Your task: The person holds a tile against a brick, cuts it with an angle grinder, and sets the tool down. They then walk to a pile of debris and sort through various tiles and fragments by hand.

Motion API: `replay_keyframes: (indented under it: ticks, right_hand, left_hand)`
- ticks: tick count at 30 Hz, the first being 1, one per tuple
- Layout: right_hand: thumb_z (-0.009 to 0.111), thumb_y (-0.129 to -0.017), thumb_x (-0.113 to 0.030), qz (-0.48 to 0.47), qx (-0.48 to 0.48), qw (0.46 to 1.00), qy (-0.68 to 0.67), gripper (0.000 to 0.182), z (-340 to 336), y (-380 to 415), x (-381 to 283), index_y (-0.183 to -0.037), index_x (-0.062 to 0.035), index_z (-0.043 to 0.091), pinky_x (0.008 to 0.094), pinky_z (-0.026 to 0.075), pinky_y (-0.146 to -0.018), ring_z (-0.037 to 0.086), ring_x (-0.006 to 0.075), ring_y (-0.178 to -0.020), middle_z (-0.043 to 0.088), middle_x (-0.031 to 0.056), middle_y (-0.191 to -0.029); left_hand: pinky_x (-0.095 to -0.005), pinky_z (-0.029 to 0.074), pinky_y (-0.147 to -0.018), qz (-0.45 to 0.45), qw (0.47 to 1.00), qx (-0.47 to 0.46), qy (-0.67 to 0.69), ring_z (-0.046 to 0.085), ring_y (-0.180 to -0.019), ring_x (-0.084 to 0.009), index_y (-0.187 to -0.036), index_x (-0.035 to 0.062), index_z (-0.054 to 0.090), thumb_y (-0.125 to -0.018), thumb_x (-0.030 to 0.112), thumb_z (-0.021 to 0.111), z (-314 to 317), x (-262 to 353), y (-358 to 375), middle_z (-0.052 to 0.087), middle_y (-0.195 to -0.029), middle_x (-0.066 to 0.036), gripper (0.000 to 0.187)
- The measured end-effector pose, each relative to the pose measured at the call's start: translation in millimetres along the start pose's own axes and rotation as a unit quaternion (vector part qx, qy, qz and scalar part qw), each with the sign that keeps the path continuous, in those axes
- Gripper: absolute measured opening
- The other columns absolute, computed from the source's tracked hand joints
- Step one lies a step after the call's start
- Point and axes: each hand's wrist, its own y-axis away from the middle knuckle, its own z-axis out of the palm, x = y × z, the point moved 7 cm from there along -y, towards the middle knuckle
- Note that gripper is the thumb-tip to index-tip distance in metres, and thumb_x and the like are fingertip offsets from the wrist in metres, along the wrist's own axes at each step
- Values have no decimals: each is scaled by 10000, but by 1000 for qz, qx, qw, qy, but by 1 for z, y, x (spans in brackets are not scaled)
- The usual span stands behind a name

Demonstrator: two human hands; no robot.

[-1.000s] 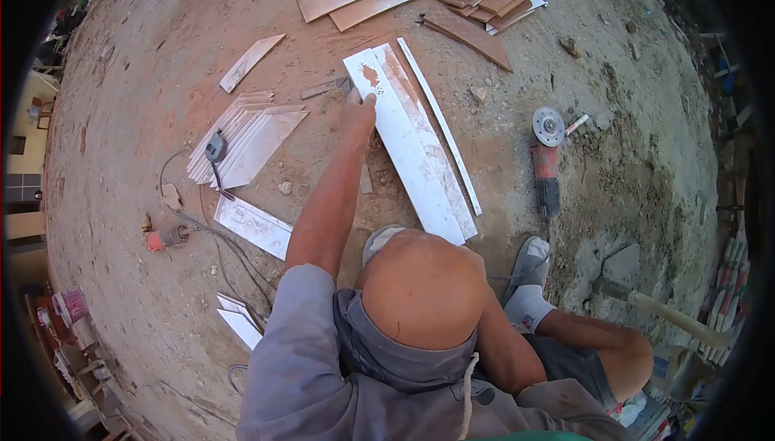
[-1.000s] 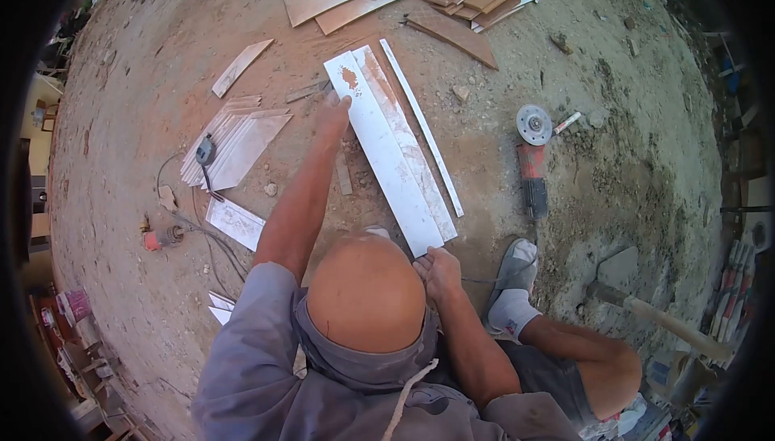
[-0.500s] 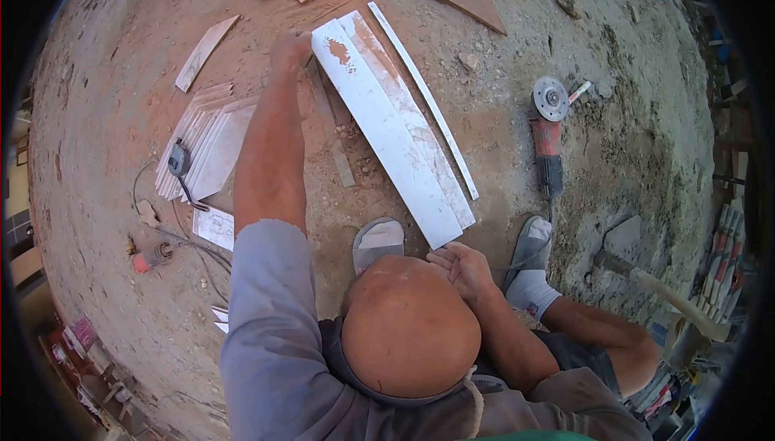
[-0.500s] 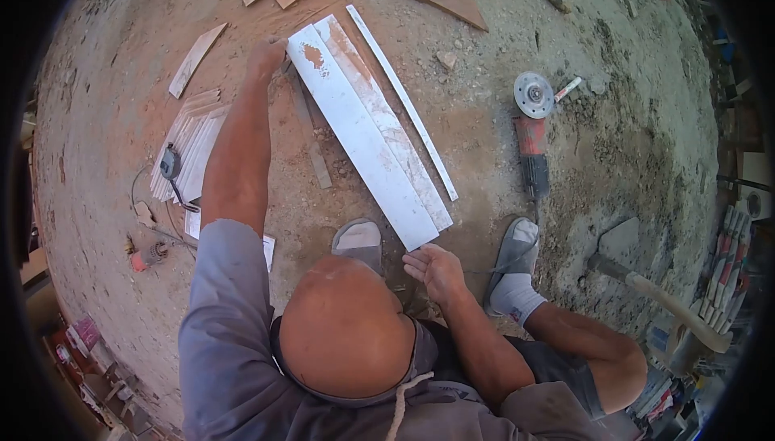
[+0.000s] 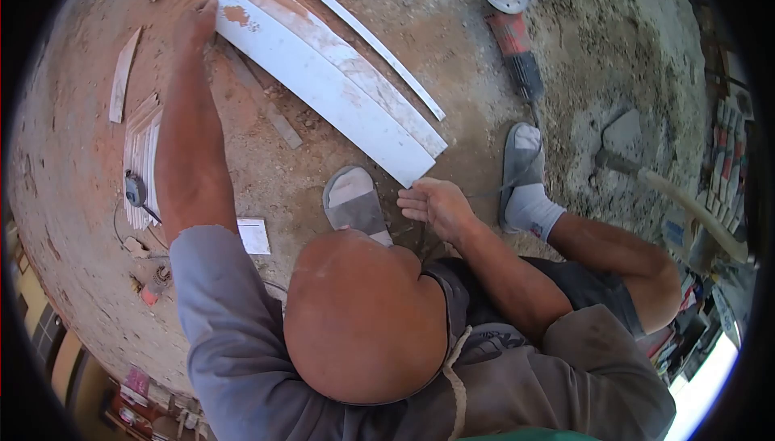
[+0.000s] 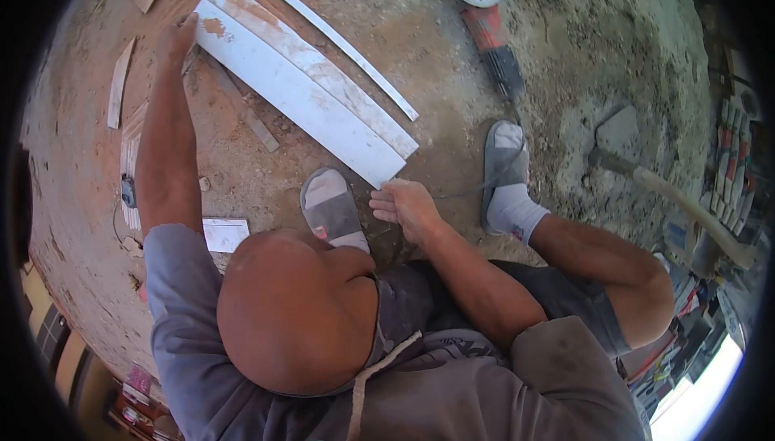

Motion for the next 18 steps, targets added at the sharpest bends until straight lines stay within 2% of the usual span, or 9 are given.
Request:
replay_keyframes:
  ticks: [5,8,11,16,18]
  right_hand:
    - [566,-922,-225,-27,3,999,46,284,0,-3,-3,-1060,22,589,350,533,-804,630,232,-938,624,147,-1044]
    - [572,-919,-226,-21,0,998,52,283,-1,-5,-2,-1051,24,590,340,535,-786,632,224,-921,628,142,-1032]
    - [521,-956,-198,-10,-1,997,79,270,1,-3,-5,-1109,21,563,360,542,-839,637,249,-973,628,175,-1092]
    - [526,-959,-204,-6,-8,999,51,294,1,-4,-5,-1117,43,554,367,554,-827,646,265,-967,627,198,-1092]
    - [525,-961,-204,-2,-11,1000,27,304,2,-1,-4,-1124,53,548,377,556,-830,646,275,-977,624,209,-1098]
  left_hand:
    - [-405,432,-980,19,999,-31,11,595,-1152,-336,-1237,108,639,-911,476,488,7,-3,-4,654,-1194,-169,515]
    - [-406,427,-984,7,1000,-20,14,587,-1166,-332,-1241,103,636,-912,482,485,8,-7,-2,644,-1216,-169,524]
    - [-404,426,-985,-11,1000,-10,13,583,-1173,-332,-1245,103,635,-915,485,483,9,-8,-3,640,-1222,-174,527]
    - [-401,429,-980,-36,999,1,-10,587,-1167,-327,-1242,94,634,-915,457,504,6,5,8,652,-1196,-175,506]
    - [-411,434,-975,-68,997,27,38,589,-1159,-334,-1257,33,606,-894,431,553,2,10,18,634,-1211,-210,542]
